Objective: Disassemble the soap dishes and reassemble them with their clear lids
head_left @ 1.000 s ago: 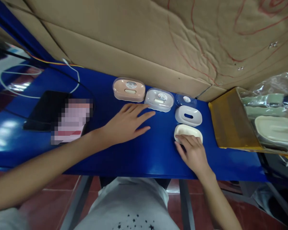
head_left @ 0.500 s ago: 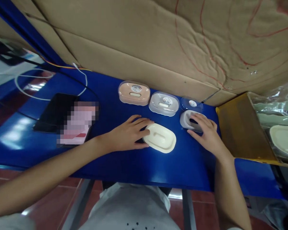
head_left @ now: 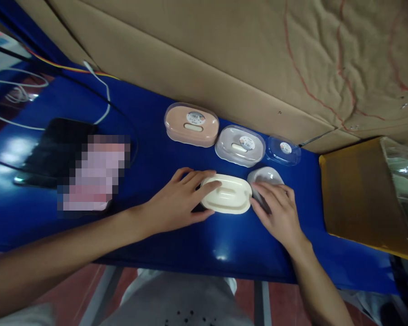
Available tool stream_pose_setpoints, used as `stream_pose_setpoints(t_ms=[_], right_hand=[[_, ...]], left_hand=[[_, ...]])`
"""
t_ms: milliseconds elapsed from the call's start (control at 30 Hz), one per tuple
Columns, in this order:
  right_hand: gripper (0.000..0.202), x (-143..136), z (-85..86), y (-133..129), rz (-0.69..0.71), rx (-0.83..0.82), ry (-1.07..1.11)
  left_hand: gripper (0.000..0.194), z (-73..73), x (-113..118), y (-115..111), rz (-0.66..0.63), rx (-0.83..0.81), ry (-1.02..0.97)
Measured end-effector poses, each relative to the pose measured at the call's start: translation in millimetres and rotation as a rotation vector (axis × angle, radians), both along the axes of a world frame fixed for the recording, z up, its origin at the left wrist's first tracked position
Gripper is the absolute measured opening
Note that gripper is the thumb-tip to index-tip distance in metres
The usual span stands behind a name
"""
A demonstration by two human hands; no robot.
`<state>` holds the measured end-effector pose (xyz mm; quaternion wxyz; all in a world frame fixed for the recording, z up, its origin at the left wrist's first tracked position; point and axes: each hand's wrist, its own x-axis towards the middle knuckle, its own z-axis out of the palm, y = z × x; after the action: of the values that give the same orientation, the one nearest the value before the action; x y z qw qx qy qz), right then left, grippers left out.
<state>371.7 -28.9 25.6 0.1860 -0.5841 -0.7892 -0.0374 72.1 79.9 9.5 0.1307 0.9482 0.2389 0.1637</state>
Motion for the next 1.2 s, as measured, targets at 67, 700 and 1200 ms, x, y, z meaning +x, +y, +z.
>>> stream_pose_setpoints(t_ms=[67,700,1200], right_hand=[[0.038,3.3,-1.4,0.6,0.005,-0.008,-0.021],[0.043,-46.0,0.9,-15.8,0.36,-0.007,0.391],[0.036,-40.8,3.5,-10.9,0.32,0.002,0.045]], left_hand=[[0.051,-0.6,-0.9,0.0,-0.003,-0.004,-0.006],[0.094,-7.3,2.6,-6.8,-0.044,-0.276,-0.138],[0.056,-1.1,-2.1,2.7,-0.09,-0.002,-0.019]])
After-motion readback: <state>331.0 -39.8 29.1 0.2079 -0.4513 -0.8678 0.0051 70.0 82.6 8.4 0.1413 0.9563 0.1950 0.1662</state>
